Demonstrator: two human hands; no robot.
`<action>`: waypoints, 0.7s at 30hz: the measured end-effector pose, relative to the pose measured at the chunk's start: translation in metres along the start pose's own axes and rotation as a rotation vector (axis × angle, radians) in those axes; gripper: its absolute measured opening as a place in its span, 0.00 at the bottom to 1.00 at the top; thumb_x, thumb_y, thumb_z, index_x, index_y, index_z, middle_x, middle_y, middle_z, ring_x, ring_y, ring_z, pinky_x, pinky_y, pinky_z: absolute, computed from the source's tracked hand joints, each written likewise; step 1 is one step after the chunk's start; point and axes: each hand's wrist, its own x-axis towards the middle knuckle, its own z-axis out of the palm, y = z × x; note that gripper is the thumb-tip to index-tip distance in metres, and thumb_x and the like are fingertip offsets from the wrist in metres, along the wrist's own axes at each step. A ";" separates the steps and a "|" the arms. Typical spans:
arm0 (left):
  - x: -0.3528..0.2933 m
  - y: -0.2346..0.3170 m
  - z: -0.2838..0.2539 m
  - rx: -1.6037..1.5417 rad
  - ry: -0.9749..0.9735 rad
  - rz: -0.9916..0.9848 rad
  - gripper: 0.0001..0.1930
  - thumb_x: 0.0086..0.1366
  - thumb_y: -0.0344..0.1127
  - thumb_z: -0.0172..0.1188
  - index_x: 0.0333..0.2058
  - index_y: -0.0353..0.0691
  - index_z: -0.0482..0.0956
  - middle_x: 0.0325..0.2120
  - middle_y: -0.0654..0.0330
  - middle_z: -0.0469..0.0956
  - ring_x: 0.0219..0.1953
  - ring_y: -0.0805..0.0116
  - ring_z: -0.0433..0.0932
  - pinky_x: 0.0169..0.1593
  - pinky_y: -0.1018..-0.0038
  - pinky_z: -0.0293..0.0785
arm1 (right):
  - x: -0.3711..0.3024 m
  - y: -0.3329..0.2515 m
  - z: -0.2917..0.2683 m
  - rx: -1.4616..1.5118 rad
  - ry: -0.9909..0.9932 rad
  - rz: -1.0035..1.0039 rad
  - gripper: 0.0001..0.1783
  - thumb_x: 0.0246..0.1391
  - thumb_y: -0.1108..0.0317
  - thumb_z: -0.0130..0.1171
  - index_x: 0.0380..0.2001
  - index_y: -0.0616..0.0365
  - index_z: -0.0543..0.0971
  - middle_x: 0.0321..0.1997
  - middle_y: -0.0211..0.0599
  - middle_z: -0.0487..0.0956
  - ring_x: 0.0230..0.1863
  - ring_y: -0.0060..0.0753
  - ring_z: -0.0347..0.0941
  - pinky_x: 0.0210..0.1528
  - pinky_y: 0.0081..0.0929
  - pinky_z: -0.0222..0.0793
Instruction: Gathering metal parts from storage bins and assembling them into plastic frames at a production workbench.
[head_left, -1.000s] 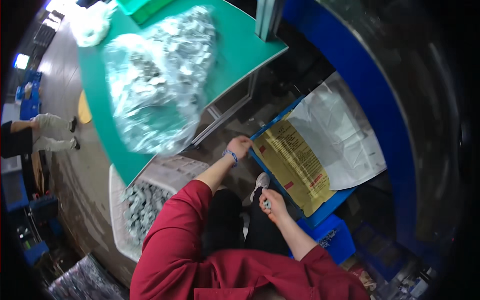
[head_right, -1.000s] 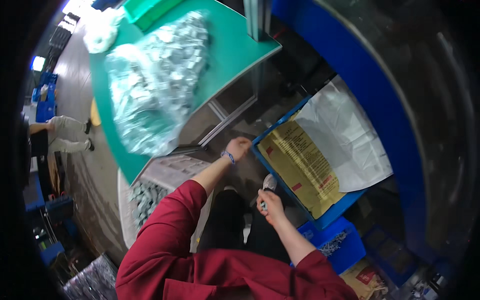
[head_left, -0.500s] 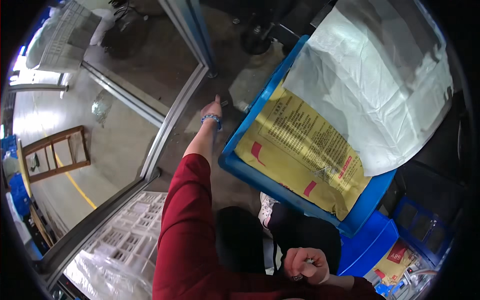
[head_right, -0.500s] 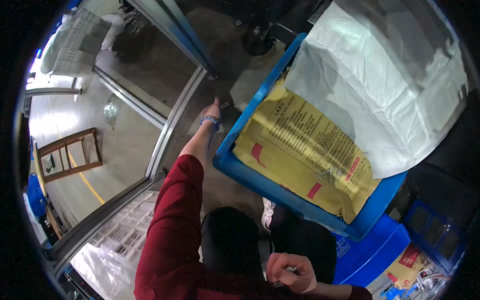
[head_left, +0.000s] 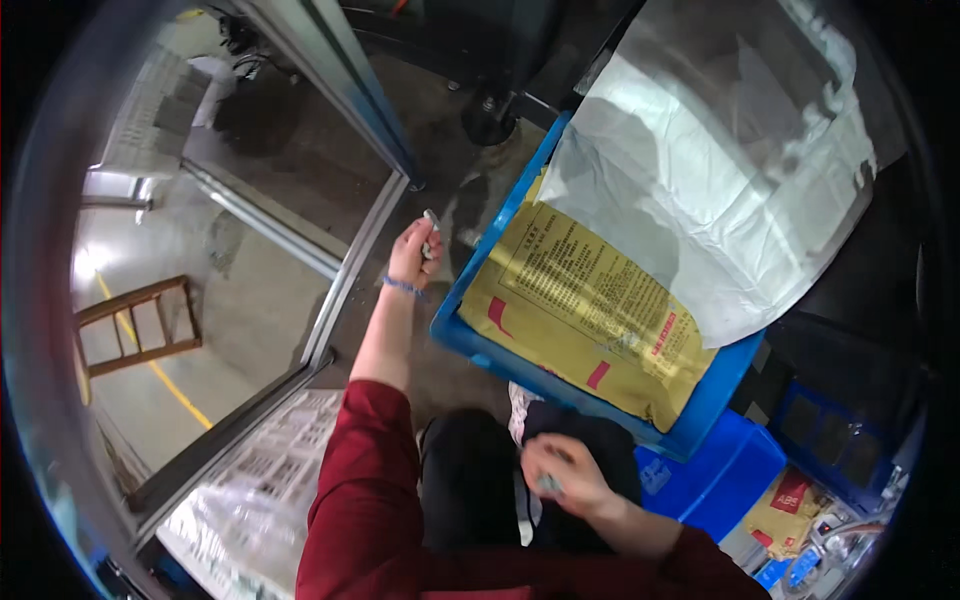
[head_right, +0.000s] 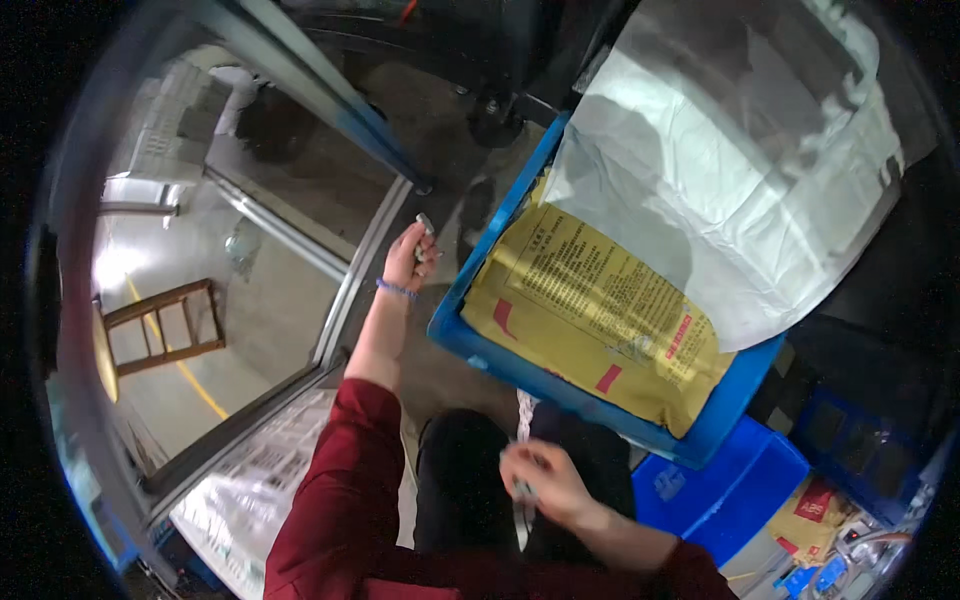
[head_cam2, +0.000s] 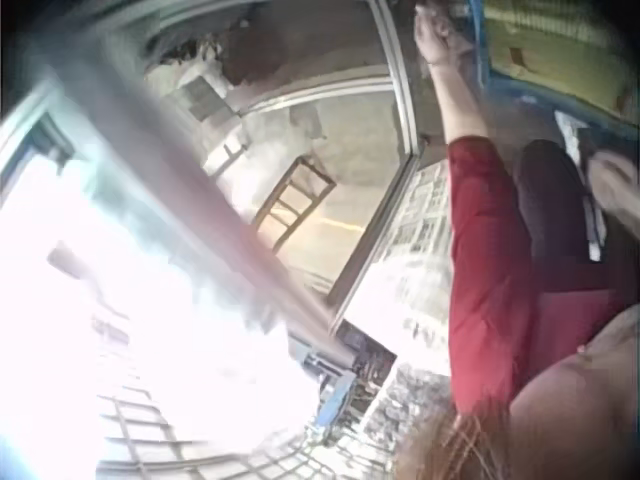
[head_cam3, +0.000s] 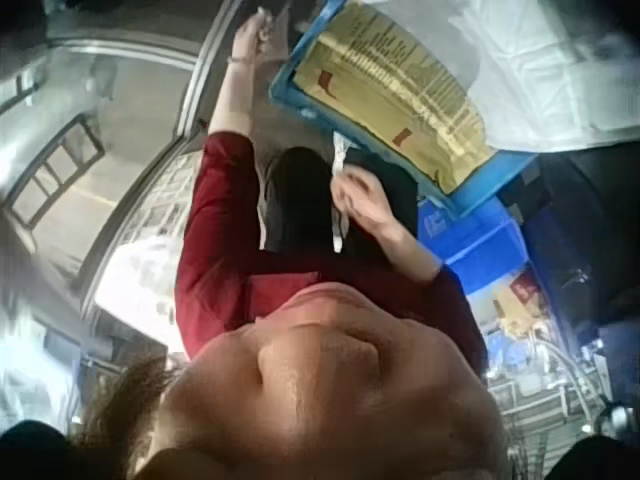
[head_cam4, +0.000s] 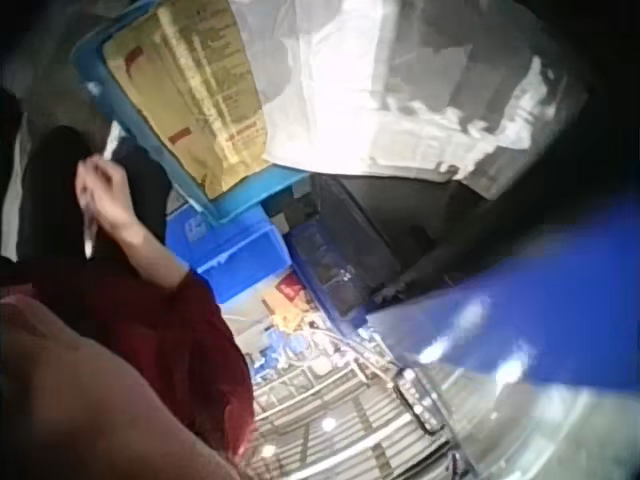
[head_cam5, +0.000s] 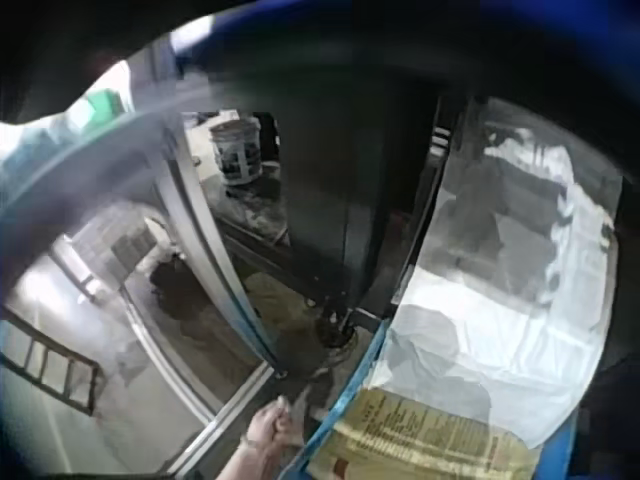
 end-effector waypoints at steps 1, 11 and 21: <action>-0.042 0.020 0.003 -0.370 -0.221 -0.078 0.07 0.64 0.41 0.53 0.35 0.47 0.72 0.20 0.70 0.65 0.18 0.81 0.63 0.15 0.86 0.53 | 0.004 0.002 0.015 -0.073 0.049 0.023 0.12 0.56 0.61 0.55 0.24 0.56 0.73 0.19 0.25 0.70 0.18 0.15 0.64 0.17 0.13 0.54; -0.519 0.264 0.371 -0.647 -0.741 -0.211 0.12 0.60 0.38 0.58 0.26 0.38 0.66 0.12 0.62 0.66 0.09 0.72 0.64 0.13 0.79 0.59 | -0.168 -0.028 0.105 -0.520 0.139 0.061 0.14 0.53 0.58 0.60 0.21 0.55 0.74 0.17 0.25 0.72 0.16 0.15 0.65 0.17 0.13 0.56; -0.753 0.316 0.373 -0.440 -0.417 0.205 0.15 0.60 0.41 0.60 0.37 0.39 0.67 0.24 0.63 0.71 0.21 0.78 0.68 0.19 0.83 0.60 | -0.251 -0.082 0.226 -0.867 -0.088 -0.012 0.14 0.54 0.59 0.58 0.20 0.52 0.71 0.16 0.25 0.71 0.14 0.15 0.65 0.12 0.13 0.51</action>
